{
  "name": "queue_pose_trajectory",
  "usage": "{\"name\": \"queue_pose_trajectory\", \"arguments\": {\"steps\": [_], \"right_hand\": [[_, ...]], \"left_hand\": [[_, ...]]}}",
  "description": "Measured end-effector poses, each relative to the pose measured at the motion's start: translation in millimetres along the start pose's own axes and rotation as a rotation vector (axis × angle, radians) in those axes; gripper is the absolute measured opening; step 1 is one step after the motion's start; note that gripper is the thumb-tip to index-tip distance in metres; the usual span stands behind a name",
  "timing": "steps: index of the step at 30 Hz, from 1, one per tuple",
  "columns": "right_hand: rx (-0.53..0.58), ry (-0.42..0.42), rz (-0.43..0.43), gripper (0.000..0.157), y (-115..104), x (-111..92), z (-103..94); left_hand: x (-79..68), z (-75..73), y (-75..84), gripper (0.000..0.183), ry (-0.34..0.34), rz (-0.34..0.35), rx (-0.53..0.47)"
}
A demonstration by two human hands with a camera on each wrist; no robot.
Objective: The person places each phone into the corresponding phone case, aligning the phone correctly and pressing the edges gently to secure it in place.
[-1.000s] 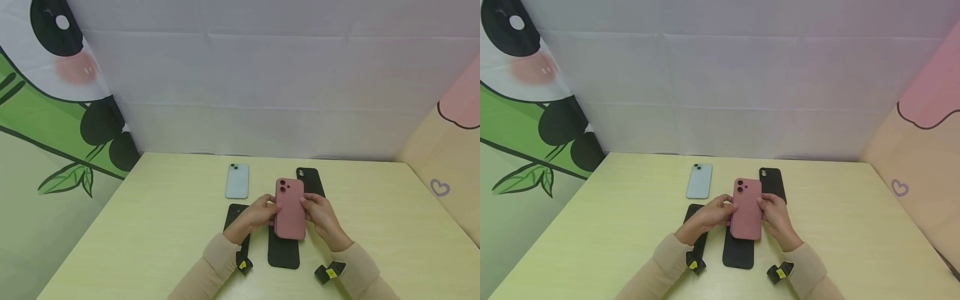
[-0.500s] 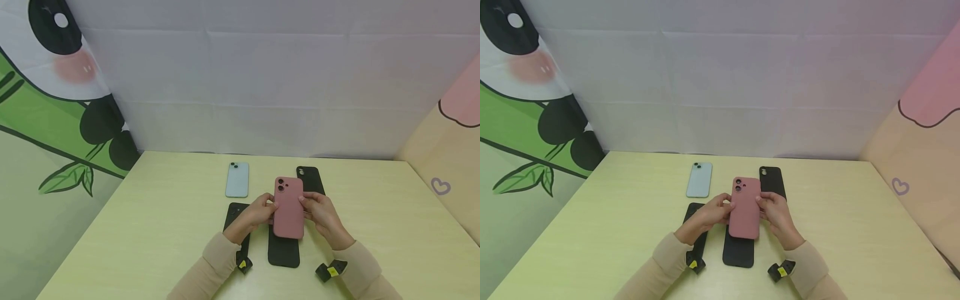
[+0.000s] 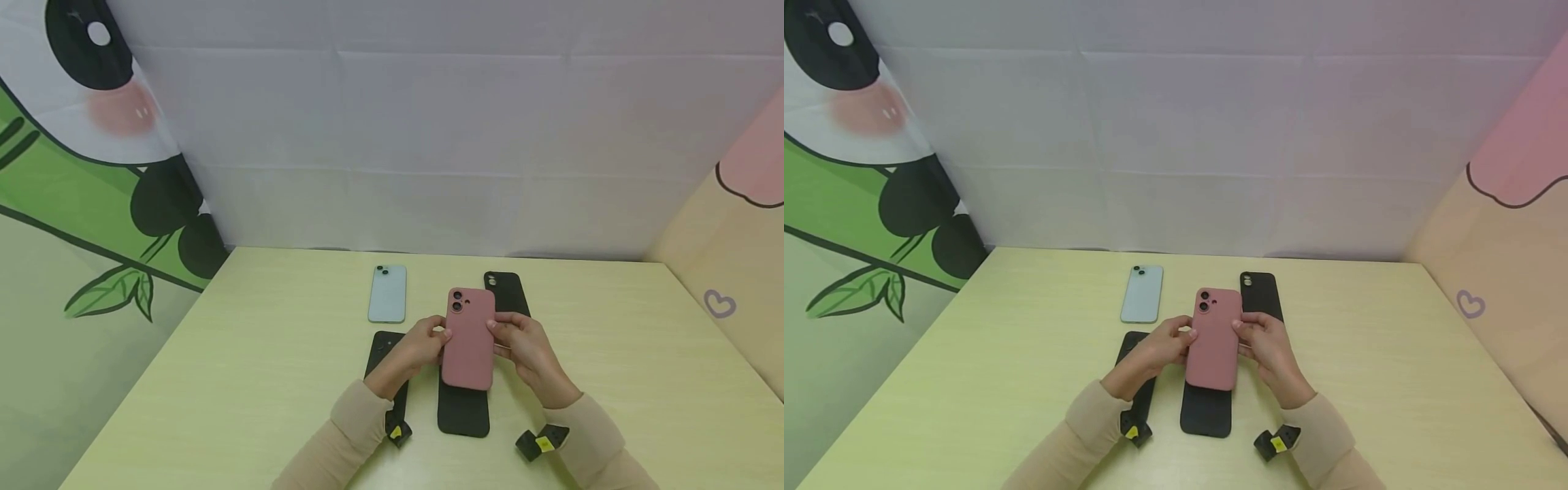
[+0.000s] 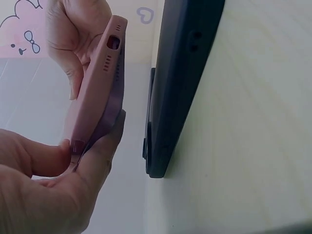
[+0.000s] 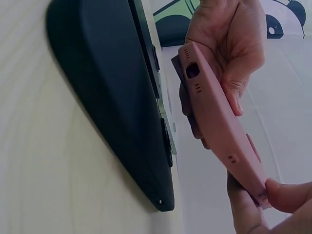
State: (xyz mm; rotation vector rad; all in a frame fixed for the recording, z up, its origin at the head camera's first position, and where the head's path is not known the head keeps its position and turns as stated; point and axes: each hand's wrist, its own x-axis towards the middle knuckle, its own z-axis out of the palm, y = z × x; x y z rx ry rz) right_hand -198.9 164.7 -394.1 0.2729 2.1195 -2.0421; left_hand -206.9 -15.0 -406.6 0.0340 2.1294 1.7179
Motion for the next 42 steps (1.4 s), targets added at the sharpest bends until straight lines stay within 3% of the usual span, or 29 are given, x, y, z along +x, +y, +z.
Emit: {"name": "queue_pose_trajectory", "arguments": {"steps": [6, 12, 18, 24, 33, 42], "right_hand": [[0.003, -0.040, -0.013, 0.037, -1, 0, -2.1], [0.009, -0.104, -0.023, 0.036, -2, 2, -6.2], [-0.039, -0.138, -0.085, 0.036, -1, 8, -10.4], [-0.098, -0.118, -0.152, 0.034, -1, 10, -11.4], [-0.075, -0.081, -0.182, 0.026, -5, 9, -8.0], [-0.062, -0.201, -0.219, 0.026, -5, 11, -16.6]], "left_hand": [[-1.6, -2.2, 2.0, 0.024, -0.005, 0.002, 0.000], [-3.2, -7.5, 3.2, 0.025, -0.057, 0.021, 0.001], [-4.6, -11.1, 5.2, 0.023, -0.095, 0.026, 0.019], [-4.8, -11.5, 7.0, 0.021, -0.110, 0.025, 0.020], [-4.2, -12.8, 7.1, 0.023, -0.112, 0.034, 0.024], [-5.2, -14.7, 7.0, 0.029, -0.116, 0.056, 0.049]]}}
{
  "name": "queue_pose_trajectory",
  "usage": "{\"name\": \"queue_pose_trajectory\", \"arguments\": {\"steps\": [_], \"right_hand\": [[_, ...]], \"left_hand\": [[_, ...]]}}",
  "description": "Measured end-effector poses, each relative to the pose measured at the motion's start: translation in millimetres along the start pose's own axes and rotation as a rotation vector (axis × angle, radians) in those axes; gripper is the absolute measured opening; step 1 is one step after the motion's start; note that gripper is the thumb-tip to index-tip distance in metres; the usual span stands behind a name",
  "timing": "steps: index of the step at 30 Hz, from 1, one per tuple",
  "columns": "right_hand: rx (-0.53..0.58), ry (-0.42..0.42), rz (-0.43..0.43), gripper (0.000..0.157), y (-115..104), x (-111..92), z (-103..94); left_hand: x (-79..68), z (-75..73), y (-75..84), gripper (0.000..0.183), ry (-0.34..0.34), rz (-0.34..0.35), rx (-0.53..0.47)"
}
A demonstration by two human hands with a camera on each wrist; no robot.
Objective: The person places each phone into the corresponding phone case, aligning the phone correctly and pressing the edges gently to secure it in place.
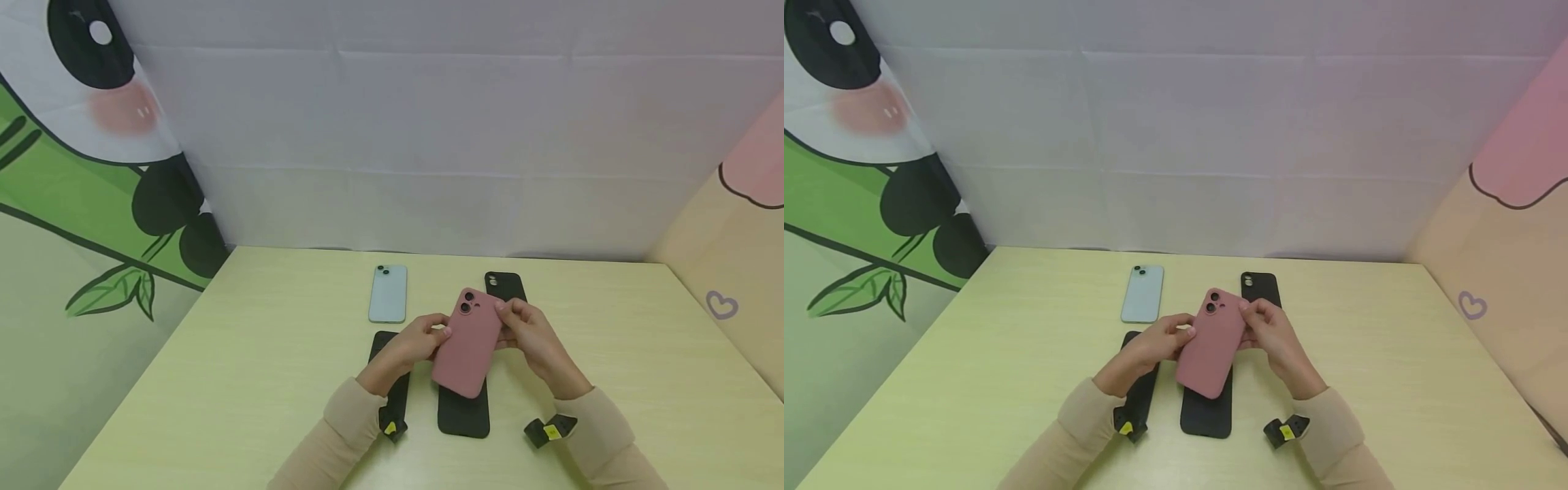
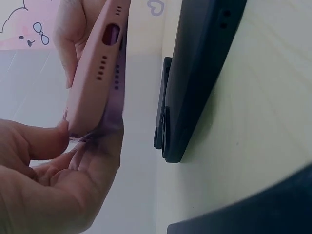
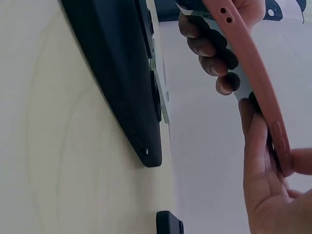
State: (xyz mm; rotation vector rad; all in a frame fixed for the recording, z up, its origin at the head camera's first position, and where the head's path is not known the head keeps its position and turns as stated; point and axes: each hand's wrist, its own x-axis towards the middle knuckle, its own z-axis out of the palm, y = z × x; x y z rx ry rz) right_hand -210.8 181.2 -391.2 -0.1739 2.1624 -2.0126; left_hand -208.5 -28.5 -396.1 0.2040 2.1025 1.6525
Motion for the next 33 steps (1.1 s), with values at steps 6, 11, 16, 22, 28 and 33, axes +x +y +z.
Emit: {"name": "queue_pose_trajectory", "arguments": {"steps": [6, 11, 16, 22, 28, 33], "right_hand": [[0.077, 0.057, 0.023, 0.023, -3, -3, 1.7], [0.160, 0.134, 0.062, 0.022, -8, -6, 3.4], [0.227, 0.182, 0.080, 0.021, -12, -6, -0.7], [0.265, 0.186, 0.082, 0.020, -12, -6, -1.6], [0.270, 0.172, 0.077, 0.020, -13, -7, -0.3], [0.294, 0.156, 0.066, 0.021, -14, -8, 2.2]], "left_hand": [[0.5, -4.1, -1.6, 0.037, 0.014, 0.033, -0.003], [-0.4, -13.4, -7.6, 0.038, -0.011, 0.036, -0.013], [-4.3, -20.6, -12.2, 0.037, -0.048, 0.033, -0.081], [-10.7, -19.3, -8.1, 0.034, 0.029, 0.070, -0.090], [-11.5, -15.4, -7.6, 0.030, 0.138, 0.086, -0.009], [-12.3, -13.6, -7.5, 0.026, 0.199, 0.073, 0.039]]}}
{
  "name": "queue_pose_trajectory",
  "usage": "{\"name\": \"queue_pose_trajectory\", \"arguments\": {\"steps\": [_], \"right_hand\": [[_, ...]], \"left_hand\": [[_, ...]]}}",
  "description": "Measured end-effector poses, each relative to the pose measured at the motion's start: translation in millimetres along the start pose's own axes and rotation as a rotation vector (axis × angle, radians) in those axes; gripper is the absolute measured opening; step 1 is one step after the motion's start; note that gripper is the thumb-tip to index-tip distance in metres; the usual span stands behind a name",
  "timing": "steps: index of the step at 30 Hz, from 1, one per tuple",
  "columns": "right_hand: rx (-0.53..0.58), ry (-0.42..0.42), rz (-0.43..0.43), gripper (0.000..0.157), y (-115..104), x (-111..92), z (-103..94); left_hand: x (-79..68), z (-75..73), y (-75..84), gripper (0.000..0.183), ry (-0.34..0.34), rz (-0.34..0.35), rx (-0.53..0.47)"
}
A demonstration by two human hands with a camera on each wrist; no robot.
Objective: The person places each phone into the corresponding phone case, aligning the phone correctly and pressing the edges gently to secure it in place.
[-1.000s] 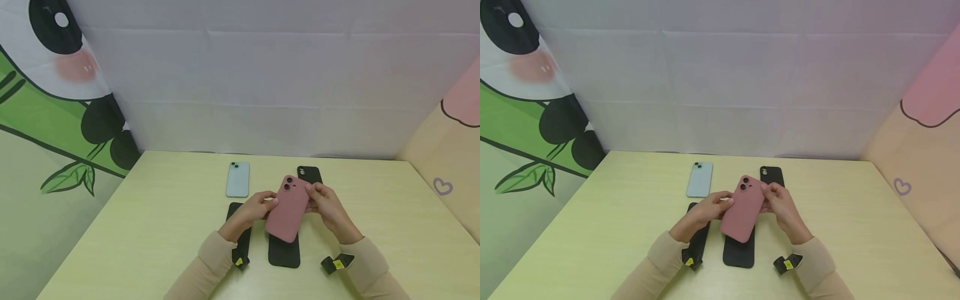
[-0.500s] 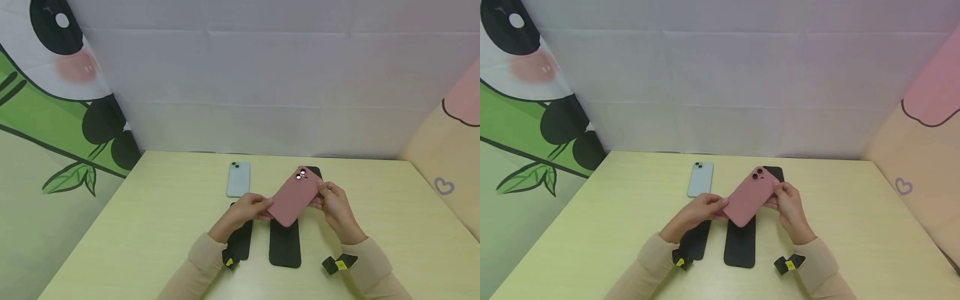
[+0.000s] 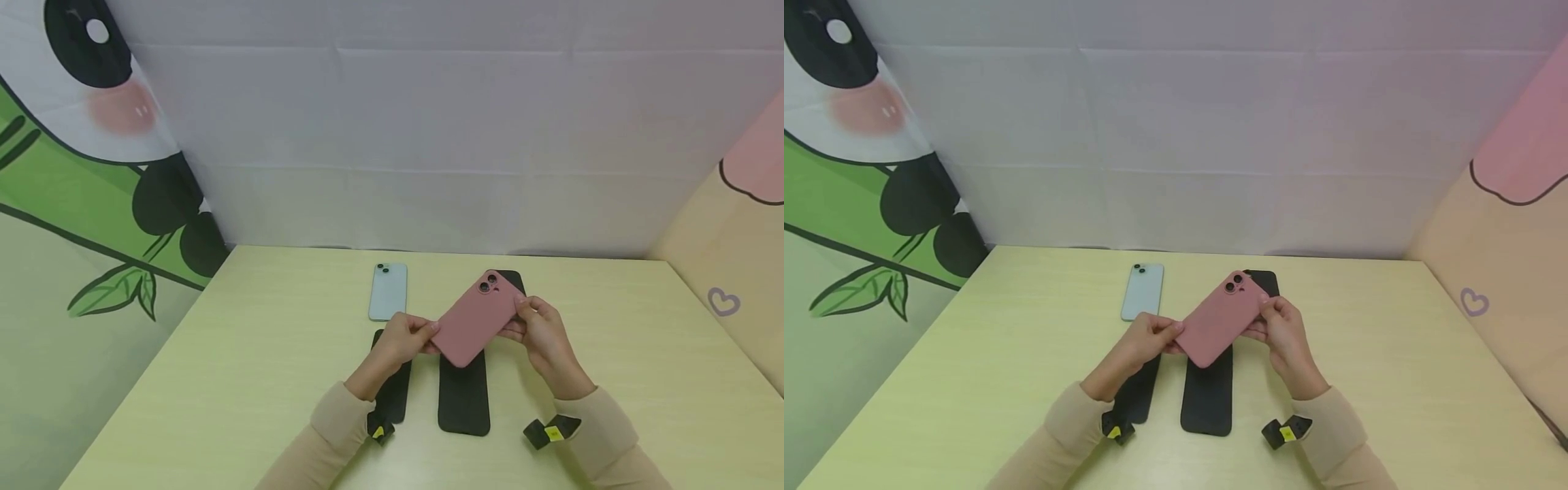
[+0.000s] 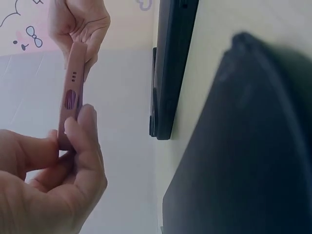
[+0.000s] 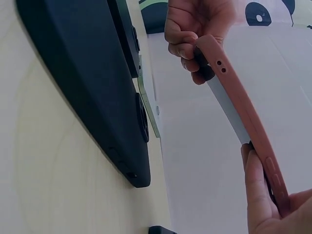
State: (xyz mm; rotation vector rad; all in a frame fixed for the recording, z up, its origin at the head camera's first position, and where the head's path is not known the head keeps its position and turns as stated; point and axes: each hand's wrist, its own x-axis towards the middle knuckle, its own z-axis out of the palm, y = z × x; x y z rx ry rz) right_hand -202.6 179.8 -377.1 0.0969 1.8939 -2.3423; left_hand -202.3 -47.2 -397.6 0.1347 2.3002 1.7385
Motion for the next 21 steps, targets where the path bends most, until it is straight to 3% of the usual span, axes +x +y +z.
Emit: {"name": "queue_pose_trajectory", "arguments": {"steps": [8, 16, 21], "right_hand": [[0.008, -0.017, 0.011, 0.020, -0.1, -1.0, 1.3], [0.091, -0.092, 0.017, 0.020, -0.9, 0.4, -4.2], [0.181, -0.203, 0.006, 0.023, -1.0, 1.4, -6.7]], "left_hand": [[-3.1, 0.4, 5.3, 0.022, 0.081, 0.017, 0.038], [-4.7, -2.9, 8.6, 0.026, -0.001, 0.002, -0.033], [-2.5, -4.2, 7.0, 0.029, 0.010, -0.028, -0.059]]}}
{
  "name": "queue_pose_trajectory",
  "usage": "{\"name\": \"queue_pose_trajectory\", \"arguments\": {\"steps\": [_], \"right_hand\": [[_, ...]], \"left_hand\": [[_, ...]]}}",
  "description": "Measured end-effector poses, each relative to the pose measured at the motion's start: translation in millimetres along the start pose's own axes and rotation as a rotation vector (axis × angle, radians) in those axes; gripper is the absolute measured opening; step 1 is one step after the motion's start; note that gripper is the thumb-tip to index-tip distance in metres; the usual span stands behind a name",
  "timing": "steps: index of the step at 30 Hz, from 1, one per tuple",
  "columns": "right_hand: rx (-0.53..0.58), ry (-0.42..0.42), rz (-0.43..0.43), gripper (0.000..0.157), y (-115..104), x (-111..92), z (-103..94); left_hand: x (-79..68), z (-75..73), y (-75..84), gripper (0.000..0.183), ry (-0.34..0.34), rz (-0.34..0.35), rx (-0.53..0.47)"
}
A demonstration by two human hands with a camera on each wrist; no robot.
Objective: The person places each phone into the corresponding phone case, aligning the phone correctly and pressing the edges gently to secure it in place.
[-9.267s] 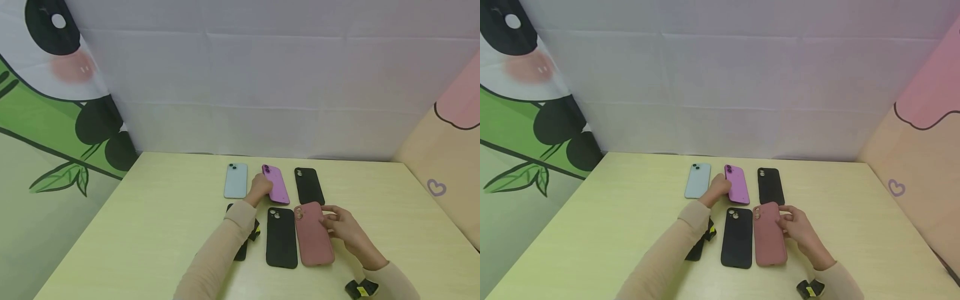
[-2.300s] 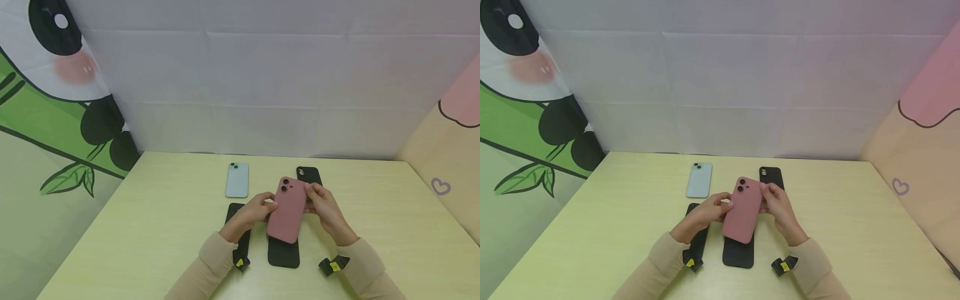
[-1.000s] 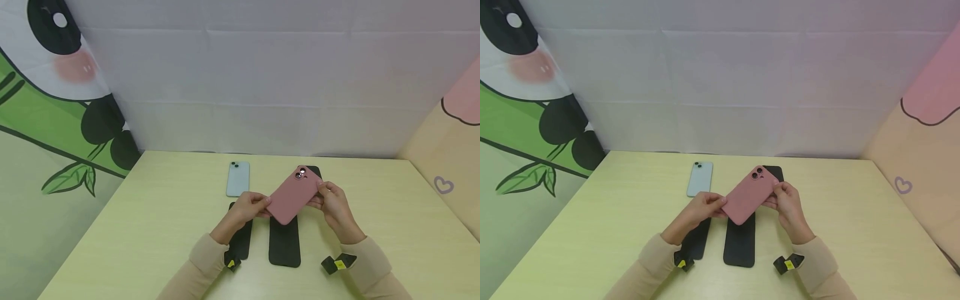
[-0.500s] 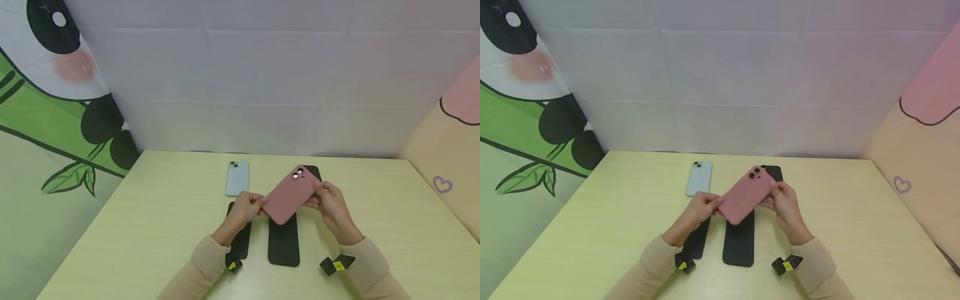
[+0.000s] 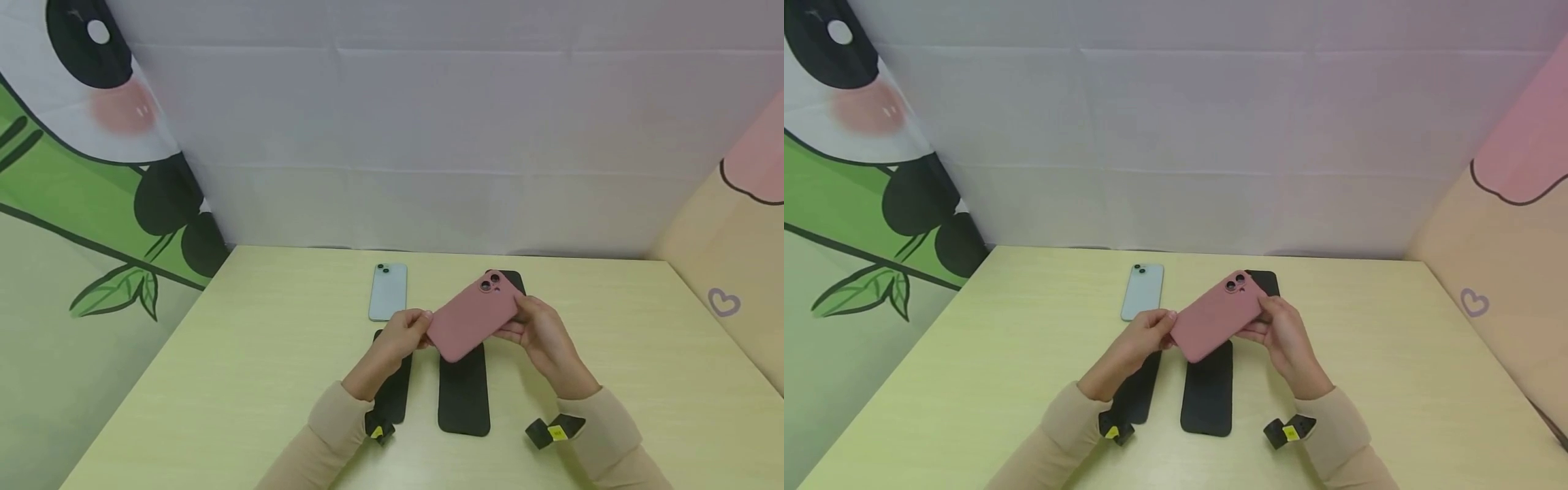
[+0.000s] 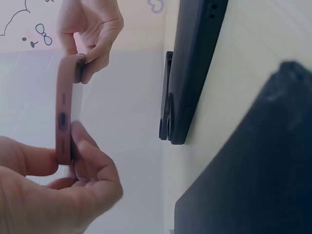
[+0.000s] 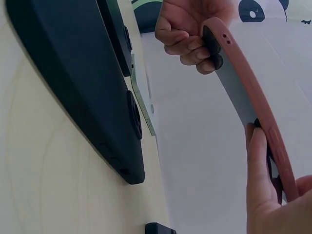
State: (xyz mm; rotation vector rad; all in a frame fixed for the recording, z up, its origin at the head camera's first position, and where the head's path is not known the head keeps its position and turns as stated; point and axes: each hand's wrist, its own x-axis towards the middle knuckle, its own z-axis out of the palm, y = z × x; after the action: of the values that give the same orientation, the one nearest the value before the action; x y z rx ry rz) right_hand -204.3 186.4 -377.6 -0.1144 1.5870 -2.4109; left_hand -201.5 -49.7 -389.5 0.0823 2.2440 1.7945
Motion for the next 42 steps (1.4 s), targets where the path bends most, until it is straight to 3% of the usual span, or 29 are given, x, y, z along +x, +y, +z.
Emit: {"name": "queue_pose_trajectory", "arguments": {"steps": [5, 12, 17, 22, 25, 31, 35, 37, 42], "right_hand": [[-0.011, -0.070, 0.007, 0.029, 0.2, 0.5, -0.4], [-0.108, -0.035, -0.035, 0.030, 1.3, -0.4, 2.2], [-0.101, 0.033, -0.046, 0.029, 2.2, -1.0, 2.5], [-0.080, 0.092, -0.038, 0.030, 2.6, -0.8, 3.4], [-0.056, 0.096, -0.031, 0.030, 2.5, -0.7, 3.0], [-0.012, 0.028, -0.014, 0.030, 2.2, 0.0, 0.6], [-0.002, -0.026, 0.011, 0.040, 1.2, 1.5, -1.0], [-0.029, -0.036, 0.021, 0.046, 0.9, 2.5, -1.0], [-0.240, 0.004, 0.035, 0.057, 1.2, 4.0, -0.4]], "left_hand": [[0.8, 0.0, 0.9, 0.030, 0.036, -0.021, -0.015], [1.9, -0.9, -1.1, 0.031, 0.057, -0.012, -0.072], [1.3, -0.4, -1.9, 0.034, -0.010, -0.027, -0.135], [0.0, 0.0, -2.0, 0.035, -0.149, -0.028, -0.167], [-0.2, 0.7, -2.0, 0.040, -0.197, -0.030, -0.168], [-1.8, 1.4, -0.3, 0.037, -0.180, -0.015, -0.136], [-2.0, 1.2, 0.9, 0.035, -0.152, -0.012, -0.100], [-1.5, 0.7, 1.3, 0.034, -0.142, -0.010, -0.084], [-1.3, -0.5, 1.9, 0.034, -0.151, -0.003, -0.062]]}}
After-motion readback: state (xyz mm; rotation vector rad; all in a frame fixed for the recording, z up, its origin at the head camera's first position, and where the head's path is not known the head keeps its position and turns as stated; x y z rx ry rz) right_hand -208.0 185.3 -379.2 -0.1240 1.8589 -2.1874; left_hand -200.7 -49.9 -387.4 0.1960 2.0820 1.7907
